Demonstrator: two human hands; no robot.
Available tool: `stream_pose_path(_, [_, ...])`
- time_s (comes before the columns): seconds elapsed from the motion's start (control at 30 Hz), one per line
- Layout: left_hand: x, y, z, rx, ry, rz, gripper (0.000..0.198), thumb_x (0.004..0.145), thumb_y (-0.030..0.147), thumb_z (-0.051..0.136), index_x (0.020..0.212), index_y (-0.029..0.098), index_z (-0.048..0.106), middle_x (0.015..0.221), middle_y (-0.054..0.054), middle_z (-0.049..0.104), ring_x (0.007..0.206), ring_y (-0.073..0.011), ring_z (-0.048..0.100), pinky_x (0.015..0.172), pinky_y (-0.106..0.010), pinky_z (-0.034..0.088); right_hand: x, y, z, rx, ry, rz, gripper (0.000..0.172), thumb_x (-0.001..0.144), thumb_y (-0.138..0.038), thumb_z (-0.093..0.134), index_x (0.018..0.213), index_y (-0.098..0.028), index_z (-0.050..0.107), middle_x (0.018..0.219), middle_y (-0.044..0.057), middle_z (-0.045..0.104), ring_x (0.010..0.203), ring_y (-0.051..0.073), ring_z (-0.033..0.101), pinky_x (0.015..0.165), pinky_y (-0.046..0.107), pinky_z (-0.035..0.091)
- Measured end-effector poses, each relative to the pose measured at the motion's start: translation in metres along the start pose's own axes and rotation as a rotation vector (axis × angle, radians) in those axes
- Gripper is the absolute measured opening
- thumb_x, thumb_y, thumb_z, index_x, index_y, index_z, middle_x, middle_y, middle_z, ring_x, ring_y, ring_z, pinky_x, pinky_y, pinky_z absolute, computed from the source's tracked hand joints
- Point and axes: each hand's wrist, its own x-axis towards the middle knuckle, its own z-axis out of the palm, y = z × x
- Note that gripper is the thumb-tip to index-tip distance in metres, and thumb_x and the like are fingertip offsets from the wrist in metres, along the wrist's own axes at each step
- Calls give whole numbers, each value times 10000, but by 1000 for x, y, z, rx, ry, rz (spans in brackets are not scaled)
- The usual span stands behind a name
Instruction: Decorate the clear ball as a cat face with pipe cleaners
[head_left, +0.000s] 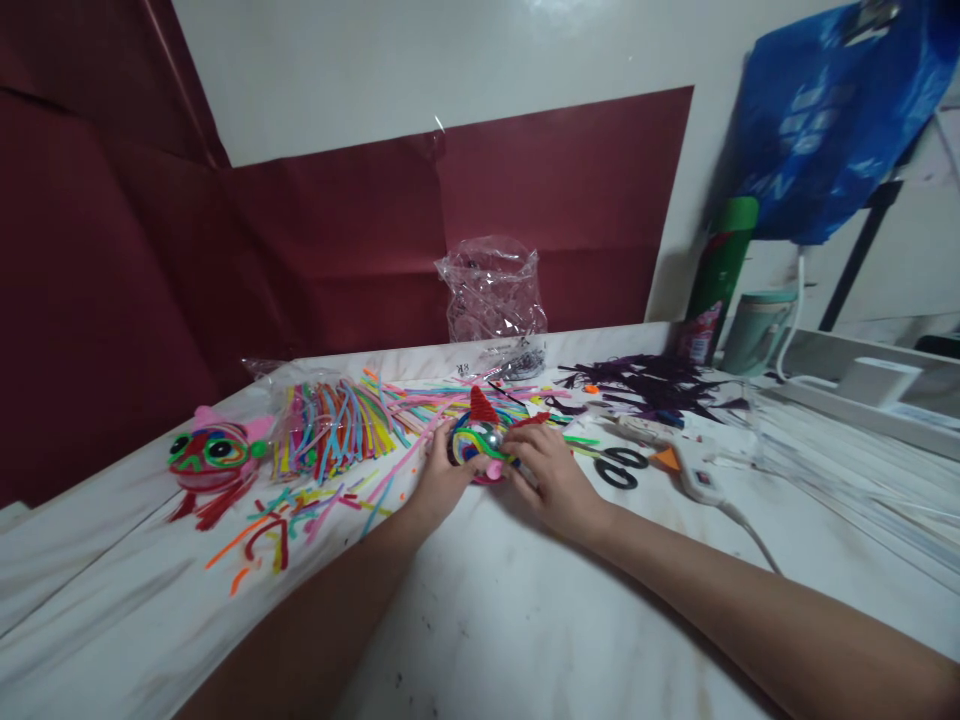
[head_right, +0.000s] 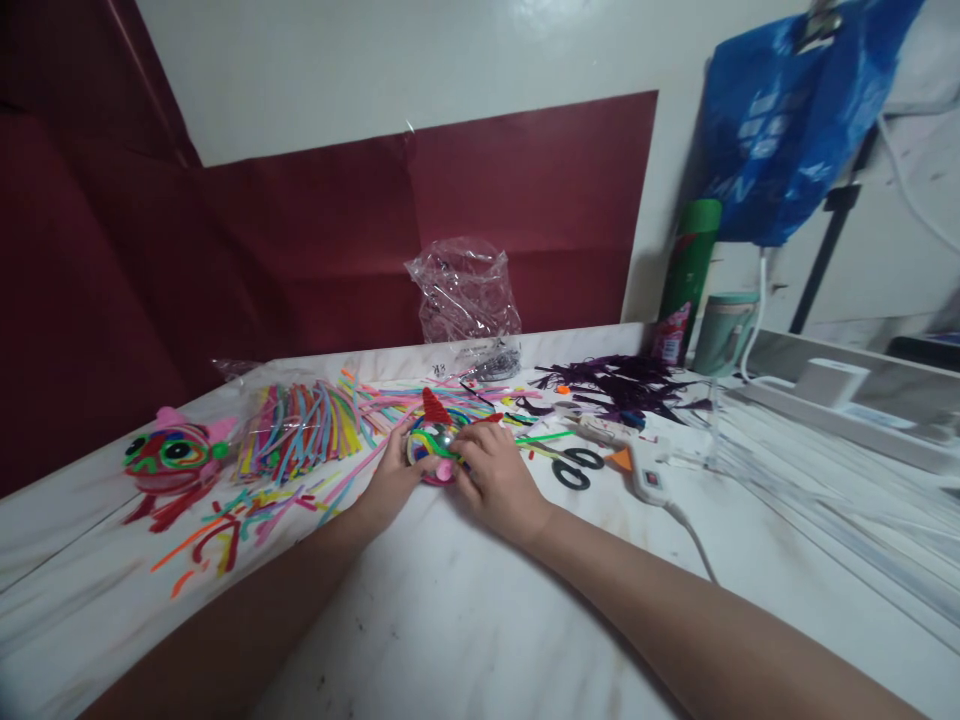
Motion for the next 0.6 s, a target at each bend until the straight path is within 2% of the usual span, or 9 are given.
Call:
stream_pose_path(0.07, [-1, 0, 0, -5, -36, 13, 702, 598, 258, 786, 1218, 234, 455, 1171, -66, 583, 1082, -222, 553, 952, -369, 428, -1, 1, 1, -37, -39, -19, 167, 845, -136, 524, 1000, -185, 562, 1030, 117, 593, 985, 256, 520, 831, 437, 431])
stream_pose_path(0.2, [-1, 1, 2, -31, -53, 25, 722, 593, 259, 792, 1216, 227, 429, 1171, -70, 580, 1072, -215, 559, 946, -366, 433, 0, 5, 2, -78, -32, -18, 208, 844, -129, 523, 1044, -172, 558, 1016, 119, 617, 985, 258, 534, 851, 457, 423])
stream_pose_path(0.33, [-1, 3, 4, -45, -57, 30, 713, 587, 272, 796, 1200, 227, 434, 1200, -69, 571, 1092, -217, 552, 971, -371, 416, 4, 5, -6, -116, 39, -42, 296, 842, -147, 511, 1134, -196, 530, 1123, 135, 589, 1074, 282, 500, 905, 504, 406])
stream_pose_path(0.4, [-1, 5, 5, -28, -43, 19, 705, 595, 288, 792, 1203, 226, 441, 1201, -71, 573, 1093, -218, 553, 972, -368, 414, 6, 0, -13, -87, 58, -123, 318, 833, -140, 499, 1141, -217, 522, 1158, 133, 579, 1094, 278, 502, 901, 490, 415])
stream_pose_path(0.43, [-1, 5, 5, -14, -29, 13, 702, 600, 295, 789, 1207, 224, 445, 1200, -74, 575, 1094, -220, 552, 974, -369, 413, 7, -4, -16, -52, 28, -183, 317, 830, -130, 489, 1132, -221, 524, 1123, 124, 599, 1054, 261, 531, 872, 456, 436])
stream_pose_path(0.5, [-1, 5, 4, 7, -6, 3, 703, 605, 295, 786, 1219, 218, 453, 1199, -83, 580, 1102, -225, 548, 978, -374, 408, 7, -12, -19, 6, -75, -270, 272, 834, -116, 457, 1069, -214, 551, 918, 88, 655, 844, 207, 594, 734, 353, 469])
stream_pose_path(0.57, [0, 2, 1, -5, 8, 5, 696, 611, 283, 783, 1228, 219, 465, 1206, -86, 583, 1127, -230, 537, 990, -379, 399, 5, -17, -18, -11, -142, -213, 204, 845, -126, 429, 949, -200, 589, 710, 49, 635, 643, 170, 568, 596, 289, 434])
stream_pose_path(0.6, [1, 0, 0, -21, 15, 8, 683, 618, 278, 778, 1228, 222, 475, 1212, -85, 583, 1142, -231, 529, 999, -381, 392, 4, -18, -16, -37, -146, -124, 186, 848, -139, 422, 877, -197, 597, 652, 37, 614, 588, 159, 544, 558, 275, 409])
